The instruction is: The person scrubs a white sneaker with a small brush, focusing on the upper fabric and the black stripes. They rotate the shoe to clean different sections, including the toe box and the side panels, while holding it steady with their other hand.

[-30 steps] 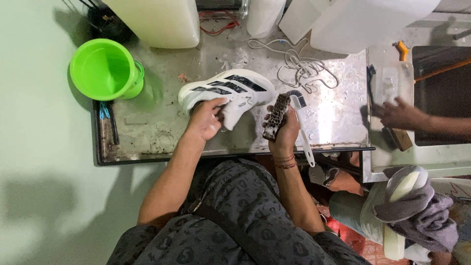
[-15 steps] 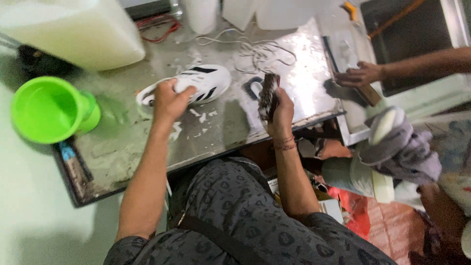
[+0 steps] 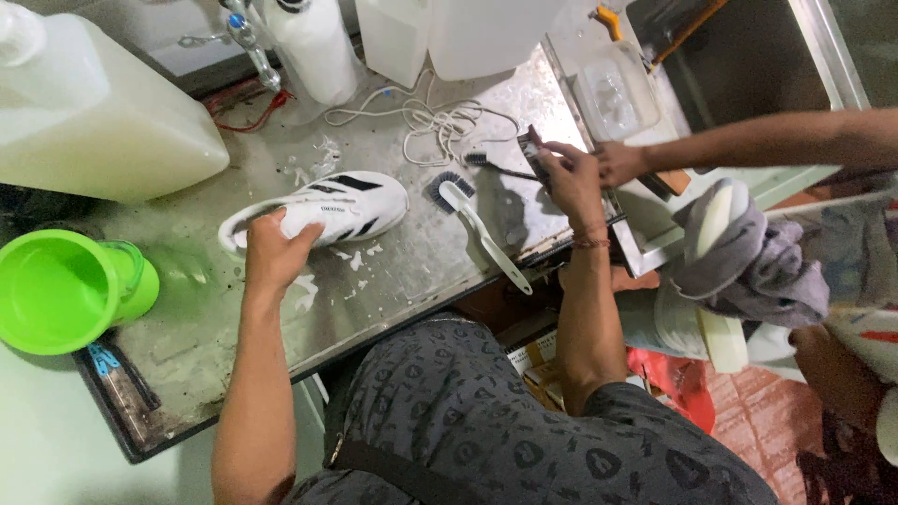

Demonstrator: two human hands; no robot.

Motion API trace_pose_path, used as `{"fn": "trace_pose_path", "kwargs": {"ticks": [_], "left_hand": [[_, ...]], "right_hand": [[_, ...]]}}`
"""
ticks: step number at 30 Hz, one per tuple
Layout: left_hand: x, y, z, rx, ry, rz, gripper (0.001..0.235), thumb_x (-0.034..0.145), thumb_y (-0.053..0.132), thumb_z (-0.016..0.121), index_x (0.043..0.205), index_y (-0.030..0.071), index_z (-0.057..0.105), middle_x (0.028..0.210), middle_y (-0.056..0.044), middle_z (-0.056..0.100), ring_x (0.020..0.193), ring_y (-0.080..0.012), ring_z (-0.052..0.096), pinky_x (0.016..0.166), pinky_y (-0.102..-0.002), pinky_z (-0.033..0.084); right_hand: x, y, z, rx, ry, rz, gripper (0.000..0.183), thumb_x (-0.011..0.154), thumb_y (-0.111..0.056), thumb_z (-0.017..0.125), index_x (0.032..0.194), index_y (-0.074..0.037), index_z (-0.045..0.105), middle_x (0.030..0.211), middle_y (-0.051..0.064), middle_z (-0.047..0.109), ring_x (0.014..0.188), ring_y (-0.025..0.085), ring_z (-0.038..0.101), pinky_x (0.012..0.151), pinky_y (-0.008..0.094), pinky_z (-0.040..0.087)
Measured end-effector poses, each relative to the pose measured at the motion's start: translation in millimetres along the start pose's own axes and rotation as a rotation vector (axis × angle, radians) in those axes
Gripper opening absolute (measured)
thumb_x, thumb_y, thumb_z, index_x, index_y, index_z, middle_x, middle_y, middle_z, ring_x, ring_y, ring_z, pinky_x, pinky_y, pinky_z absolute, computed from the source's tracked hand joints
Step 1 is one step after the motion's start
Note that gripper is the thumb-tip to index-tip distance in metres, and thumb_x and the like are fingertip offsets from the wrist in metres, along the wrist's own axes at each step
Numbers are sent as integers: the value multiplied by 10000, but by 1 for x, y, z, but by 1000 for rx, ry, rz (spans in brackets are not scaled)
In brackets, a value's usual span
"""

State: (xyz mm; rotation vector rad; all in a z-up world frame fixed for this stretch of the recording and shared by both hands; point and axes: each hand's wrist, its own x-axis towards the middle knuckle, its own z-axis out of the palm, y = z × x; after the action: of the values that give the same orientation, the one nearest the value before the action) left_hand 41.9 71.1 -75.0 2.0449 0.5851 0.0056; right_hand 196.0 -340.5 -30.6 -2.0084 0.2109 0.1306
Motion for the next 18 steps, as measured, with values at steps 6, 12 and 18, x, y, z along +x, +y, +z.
{"fn": "trace_pose_path", "kwargs": {"ticks": [6, 12, 18], "left_hand": [[-2, 11, 16, -152, -42, -425, 490, 979, 423, 711, 988, -66, 695, 899, -227, 655, 830, -264, 689, 632, -417, 575], [-26, 98, 15, -698, -84, -882, 277, 1021, 61, 543, 1295, 25, 563, 1332, -176, 654, 1152, -279, 661, 903, -325, 600], [-23, 32, 40, -1265, -119, -810, 538, 776, -58, 569, 1313, -29, 556, 1341, -229, 655, 1218, -340, 639, 1038, -361, 535]], "right_hand": [[141, 70, -50, -152, 262, -139, 327, 1028, -331, 669, 1247, -98, 735, 1008, 199, 735, 978, 299, 681, 854, 483, 534], [238, 98, -83, -797, 325, 16, 255, 836, -321, 845, 859, -146, 661, 899, 138, 706, 815, 363, 683, 606, 529, 524], [266, 132, -77, -966, 188, 67, 293, 807, -293, 843, 973, -82, 725, 954, 186, 710, 845, 402, 699, 607, 528, 549]]}}
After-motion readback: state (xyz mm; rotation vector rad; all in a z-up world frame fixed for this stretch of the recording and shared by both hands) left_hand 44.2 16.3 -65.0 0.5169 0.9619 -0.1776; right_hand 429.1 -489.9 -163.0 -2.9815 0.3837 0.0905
